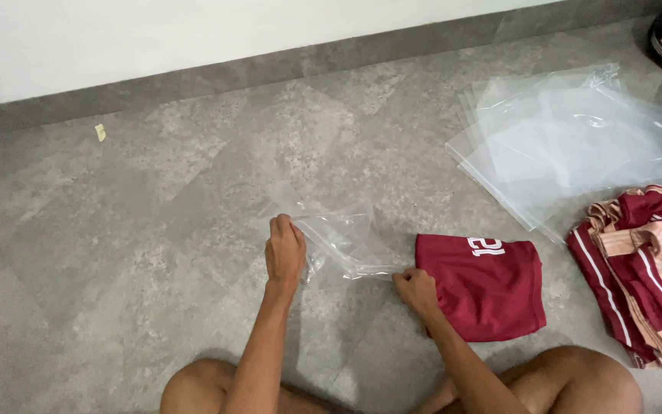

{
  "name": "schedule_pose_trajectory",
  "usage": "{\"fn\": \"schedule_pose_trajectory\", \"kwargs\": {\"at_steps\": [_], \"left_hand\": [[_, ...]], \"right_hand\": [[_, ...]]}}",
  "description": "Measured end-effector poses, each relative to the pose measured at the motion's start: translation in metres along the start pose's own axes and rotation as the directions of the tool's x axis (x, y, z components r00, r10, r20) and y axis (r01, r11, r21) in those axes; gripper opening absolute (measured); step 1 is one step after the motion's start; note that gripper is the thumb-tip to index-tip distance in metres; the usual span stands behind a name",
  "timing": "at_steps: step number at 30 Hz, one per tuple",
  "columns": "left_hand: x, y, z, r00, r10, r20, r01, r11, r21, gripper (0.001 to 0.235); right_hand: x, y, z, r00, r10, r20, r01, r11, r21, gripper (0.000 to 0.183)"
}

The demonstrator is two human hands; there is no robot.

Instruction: The person sits on the floor and folds a maroon short and a striped shirt, placing each into a clear plastic bag and sealing it. The person handles the garments and bags by hand, arranging them on the floor.

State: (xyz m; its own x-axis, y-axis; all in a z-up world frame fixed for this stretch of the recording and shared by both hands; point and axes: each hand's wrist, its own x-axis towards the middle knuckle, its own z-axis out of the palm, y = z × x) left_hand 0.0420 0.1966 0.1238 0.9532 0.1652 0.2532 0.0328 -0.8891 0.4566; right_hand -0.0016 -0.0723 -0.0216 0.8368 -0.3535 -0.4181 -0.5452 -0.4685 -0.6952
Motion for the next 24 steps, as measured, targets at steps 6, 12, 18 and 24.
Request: {"fn": "schedule_pose_trajectory", "kwargs": {"at_steps": [6,12,18,24], "left_hand": [[-0.031,0.039,-0.02,0.986,0.162,0.046,-0.154,0.976,-0.157,0.01],[-0.054,0.072,-0.023,0.915,0.392,0.098,-0.392,0.92,-0.024,0.012],[-0.073,0.08,-0.012,0.835,0.55,0.023,-0.55,0.835,-0.023,0.012],[-0.103,0.111,-0.061,0.716,0.678,-0.166,-0.693,0.718,-0.062,0.029]], "right_hand": [[-0.076,-0.085,-0.058,0.971,-0.1,0.215,0.115,0.992,-0.059,0.043],[-0.072,-0.089,-0.036,0.37,-0.912,-0.176,0.634,0.387,-0.67,0.027],[-0.048,-0.087,-0.001,0.366,-0.849,0.382,0.872,0.169,-0.46,0.004],[0.019,-0.04,0.074,0.434,-0.899,0.067,0.285,0.067,-0.956,0.049]]}}
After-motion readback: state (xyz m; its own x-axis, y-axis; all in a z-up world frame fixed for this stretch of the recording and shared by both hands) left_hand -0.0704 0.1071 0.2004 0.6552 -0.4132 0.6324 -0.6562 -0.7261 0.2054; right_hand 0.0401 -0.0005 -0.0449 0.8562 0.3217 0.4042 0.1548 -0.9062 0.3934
